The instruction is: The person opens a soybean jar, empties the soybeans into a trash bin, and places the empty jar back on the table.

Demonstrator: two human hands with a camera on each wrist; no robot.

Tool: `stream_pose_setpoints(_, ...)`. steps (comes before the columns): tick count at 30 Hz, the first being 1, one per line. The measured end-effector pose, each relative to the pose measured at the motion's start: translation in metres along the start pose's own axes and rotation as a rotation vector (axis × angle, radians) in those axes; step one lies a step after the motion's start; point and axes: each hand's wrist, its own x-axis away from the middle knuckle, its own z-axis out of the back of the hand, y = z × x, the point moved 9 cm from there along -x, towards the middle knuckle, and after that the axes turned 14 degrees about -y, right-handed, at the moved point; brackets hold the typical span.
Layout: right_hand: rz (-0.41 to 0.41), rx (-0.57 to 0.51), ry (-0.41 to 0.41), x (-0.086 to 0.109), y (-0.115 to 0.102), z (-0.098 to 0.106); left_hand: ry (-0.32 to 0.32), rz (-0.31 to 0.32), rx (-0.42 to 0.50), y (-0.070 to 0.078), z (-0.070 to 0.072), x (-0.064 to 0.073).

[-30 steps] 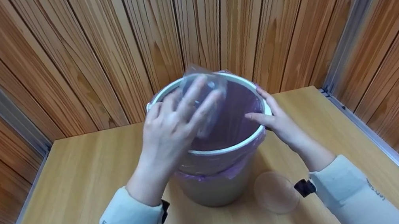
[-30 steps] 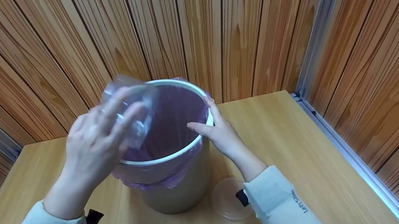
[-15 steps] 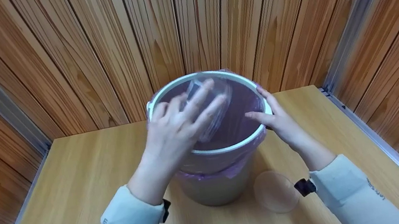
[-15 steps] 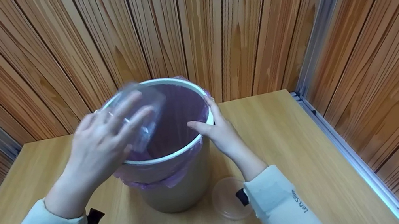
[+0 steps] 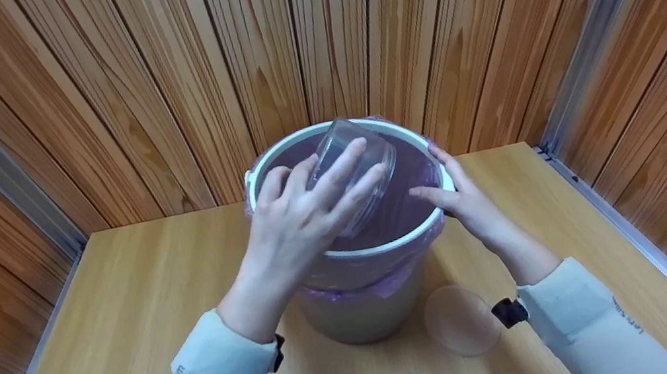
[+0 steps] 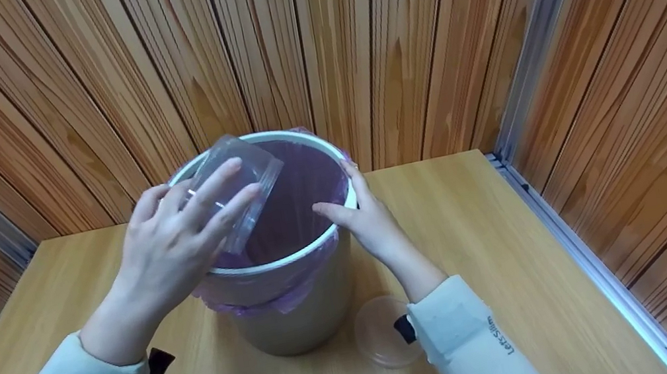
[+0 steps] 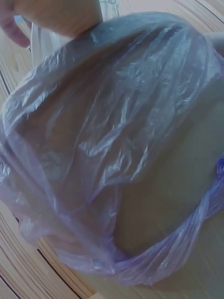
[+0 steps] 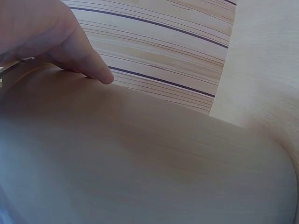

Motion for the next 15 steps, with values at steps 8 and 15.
stream_pose_setpoints(8,-0.01,-0.004,0.005,-0.0004,0.0006,0.0004,0.054,-0.01,-0.01,0.0021,0.0069,-0.0006)
stream_pose_setpoints(15,0.001,-0.016,0.0,-0.0004,0.0008,-0.0001,0.048,-0.015,0.003,0.0001,0.0074,-0.0017)
